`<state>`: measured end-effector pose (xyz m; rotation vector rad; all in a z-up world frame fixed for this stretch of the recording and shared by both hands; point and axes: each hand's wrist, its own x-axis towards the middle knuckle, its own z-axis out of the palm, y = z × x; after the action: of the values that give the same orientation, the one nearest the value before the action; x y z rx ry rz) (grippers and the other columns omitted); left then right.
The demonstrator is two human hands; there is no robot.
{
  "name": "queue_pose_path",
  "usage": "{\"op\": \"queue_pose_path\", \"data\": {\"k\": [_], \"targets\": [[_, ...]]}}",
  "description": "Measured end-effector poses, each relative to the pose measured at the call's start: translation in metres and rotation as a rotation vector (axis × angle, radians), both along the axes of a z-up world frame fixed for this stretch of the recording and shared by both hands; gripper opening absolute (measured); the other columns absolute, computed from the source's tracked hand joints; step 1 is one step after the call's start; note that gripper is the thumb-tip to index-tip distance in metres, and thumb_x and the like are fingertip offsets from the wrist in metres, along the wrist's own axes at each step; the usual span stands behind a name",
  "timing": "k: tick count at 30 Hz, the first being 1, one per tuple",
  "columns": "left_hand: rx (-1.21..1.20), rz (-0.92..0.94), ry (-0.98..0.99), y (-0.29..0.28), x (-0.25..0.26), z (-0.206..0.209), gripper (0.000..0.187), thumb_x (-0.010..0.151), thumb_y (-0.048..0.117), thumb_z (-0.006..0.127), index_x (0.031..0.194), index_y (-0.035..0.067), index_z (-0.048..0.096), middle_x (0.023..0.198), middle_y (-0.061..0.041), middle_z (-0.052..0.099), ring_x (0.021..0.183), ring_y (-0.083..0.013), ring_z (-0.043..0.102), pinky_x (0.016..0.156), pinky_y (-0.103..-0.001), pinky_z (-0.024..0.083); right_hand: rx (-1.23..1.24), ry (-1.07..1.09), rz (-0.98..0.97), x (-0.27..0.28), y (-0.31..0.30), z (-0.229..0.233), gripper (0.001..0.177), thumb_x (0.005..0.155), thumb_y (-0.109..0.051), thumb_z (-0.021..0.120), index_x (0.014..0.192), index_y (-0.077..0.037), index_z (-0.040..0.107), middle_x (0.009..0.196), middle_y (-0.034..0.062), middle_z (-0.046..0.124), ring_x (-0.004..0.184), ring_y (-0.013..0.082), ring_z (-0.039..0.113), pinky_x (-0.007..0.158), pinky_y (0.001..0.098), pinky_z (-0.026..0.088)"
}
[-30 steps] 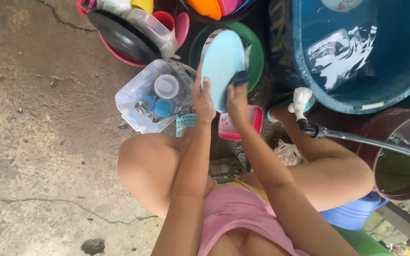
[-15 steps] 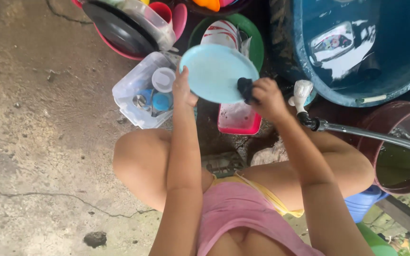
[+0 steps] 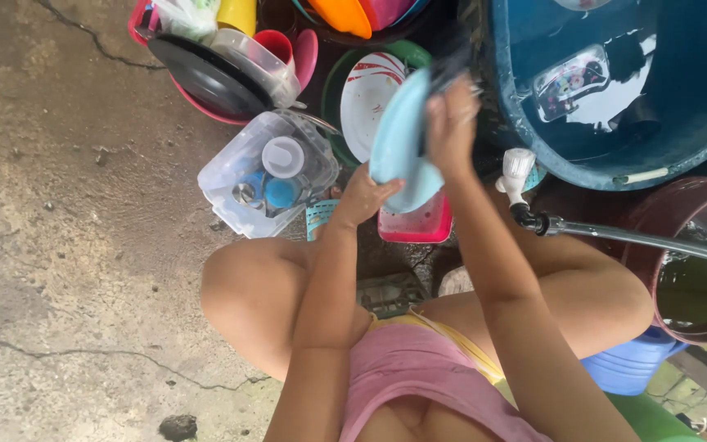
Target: Washing various dishes, plates, and containers in a basin outdoors.
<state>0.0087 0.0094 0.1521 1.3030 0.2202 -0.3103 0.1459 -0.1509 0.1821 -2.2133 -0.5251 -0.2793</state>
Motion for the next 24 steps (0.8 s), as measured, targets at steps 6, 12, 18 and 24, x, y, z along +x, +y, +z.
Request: {"op": "queue_pose_path", "data": {"k": [6,12,18,24], "targets": [[0.059,0.250,-0.018,0.022,-0.001,-0.006,0.045,0.087,0.014,0.077,0.127,0.002,0.062,0.120,-0.004,0.069,0.108,-0.0115,0.065,0.091,-0.030,0.054,-0.261,0.153,0.585,-0.068,0.014,0.002,0.045,0.108,-0.028,0.047,0.152,-0.024,0.055,0.168,0.0146,0.032,0.161,0.0364,0.021,0.135,0.0518,0.006],[-0.054,0.288,0.095,0.000,-0.007,-0.001,0.036,0.089,0.014,0.079,0.119,-0.003,0.069,0.107,-0.010,0.075,0.094,-0.0134,0.069,0.086,-0.031,0.056,-0.004,0.333,0.069,0.000,0.011,-0.041,0.053,0.112,-0.025,0.045,0.163,-0.010,0.038,0.175,0.0199,0.014,0.162,0.0403,0.022,0.132,0.0489,0.020],[-0.082,0.658,0.004,-0.007,0.012,-0.031,0.040,0.099,0.029,0.072,0.120,-0.005,0.068,0.109,-0.009,0.073,0.096,-0.0144,0.063,0.089,-0.031,0.051,-0.015,0.514,-0.043,-0.129,0.046,-0.060,0.055,0.110,-0.019,0.044,0.158,0.003,0.033,0.171,0.0234,0.015,0.159,0.0427,0.021,0.128,0.0452,0.022],[-0.237,0.648,-0.046,-0.020,0.009,-0.025,0.048,0.104,0.034,0.066,0.129,-0.007,0.062,0.120,-0.008,0.069,0.106,-0.0156,0.060,0.096,-0.032,0.048,-0.123,0.529,-0.227,-0.083,0.045,-0.064,0.054,0.115,-0.025,0.040,0.164,-0.004,0.035,0.171,0.0206,0.019,0.160,0.0433,0.018,0.128,0.0492,0.022]]}}
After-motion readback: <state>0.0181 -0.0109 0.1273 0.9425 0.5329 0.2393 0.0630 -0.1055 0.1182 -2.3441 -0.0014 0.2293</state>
